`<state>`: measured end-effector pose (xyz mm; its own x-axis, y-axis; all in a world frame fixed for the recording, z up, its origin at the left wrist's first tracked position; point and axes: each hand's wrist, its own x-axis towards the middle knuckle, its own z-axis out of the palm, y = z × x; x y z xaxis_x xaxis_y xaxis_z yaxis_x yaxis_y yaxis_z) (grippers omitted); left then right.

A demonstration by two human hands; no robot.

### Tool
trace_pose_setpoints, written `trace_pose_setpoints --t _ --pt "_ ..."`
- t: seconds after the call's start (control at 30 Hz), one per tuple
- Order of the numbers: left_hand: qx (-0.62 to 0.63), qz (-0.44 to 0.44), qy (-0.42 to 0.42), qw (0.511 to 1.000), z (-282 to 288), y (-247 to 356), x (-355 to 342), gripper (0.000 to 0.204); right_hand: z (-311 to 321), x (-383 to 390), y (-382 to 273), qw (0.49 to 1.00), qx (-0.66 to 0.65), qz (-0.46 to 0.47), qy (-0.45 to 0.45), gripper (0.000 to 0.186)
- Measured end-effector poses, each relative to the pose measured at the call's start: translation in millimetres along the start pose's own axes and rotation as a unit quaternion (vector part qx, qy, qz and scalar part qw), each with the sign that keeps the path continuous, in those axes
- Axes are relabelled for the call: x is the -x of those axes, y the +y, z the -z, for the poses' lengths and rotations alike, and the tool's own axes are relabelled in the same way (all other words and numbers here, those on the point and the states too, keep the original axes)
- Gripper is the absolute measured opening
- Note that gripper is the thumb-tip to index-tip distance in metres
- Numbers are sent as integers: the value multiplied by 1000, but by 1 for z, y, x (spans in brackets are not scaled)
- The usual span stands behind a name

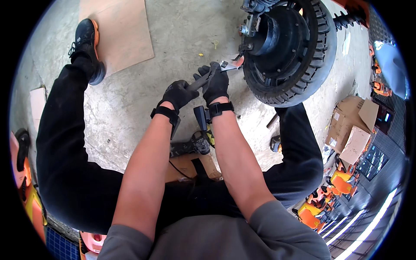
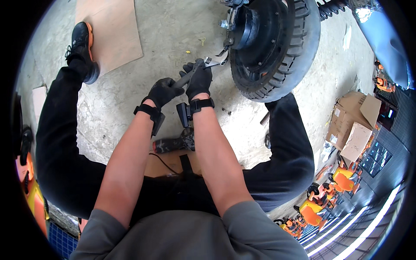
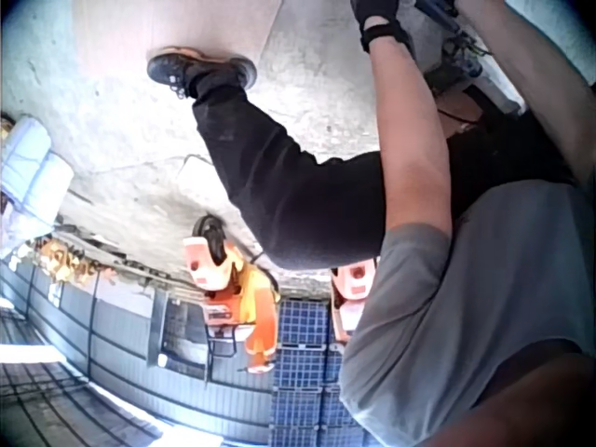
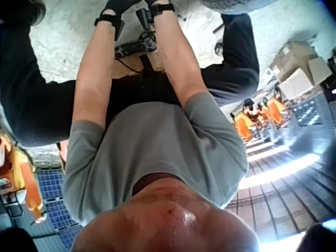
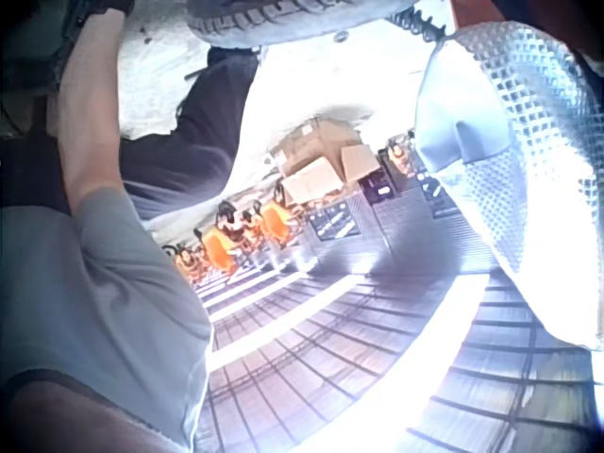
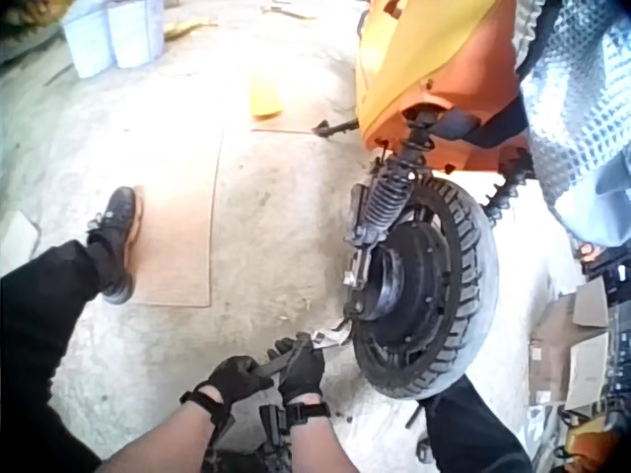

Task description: The person uses a wrench and a socket wrench to tighten and loosen bolts on the rear wheel assembly of an electric scooter. They alternate between using the tools and rotating the wheel by hand.

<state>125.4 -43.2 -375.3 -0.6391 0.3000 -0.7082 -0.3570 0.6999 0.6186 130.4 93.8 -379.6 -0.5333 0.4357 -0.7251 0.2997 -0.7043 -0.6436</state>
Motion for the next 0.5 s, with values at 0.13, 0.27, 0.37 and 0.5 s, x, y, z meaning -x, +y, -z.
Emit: trace_pose_setpoints --t 0.13,0.27,0.37,0.5 --pt "11 2 29 1000 2 -4 -4 36 -11 -3 1 1000 18 -1 25 30" --pt "25 1 43 999 -4 -2 -4 36 -10 -8 2 999 43 5 32 31" --pt "29 7 38 999 -11 -3 -6 37 -5 -10 -1 998 51 6 43 32" --pt "37 13 16 999 -12 -4 -5 35 -4 -11 0 996 71 21 56 27"
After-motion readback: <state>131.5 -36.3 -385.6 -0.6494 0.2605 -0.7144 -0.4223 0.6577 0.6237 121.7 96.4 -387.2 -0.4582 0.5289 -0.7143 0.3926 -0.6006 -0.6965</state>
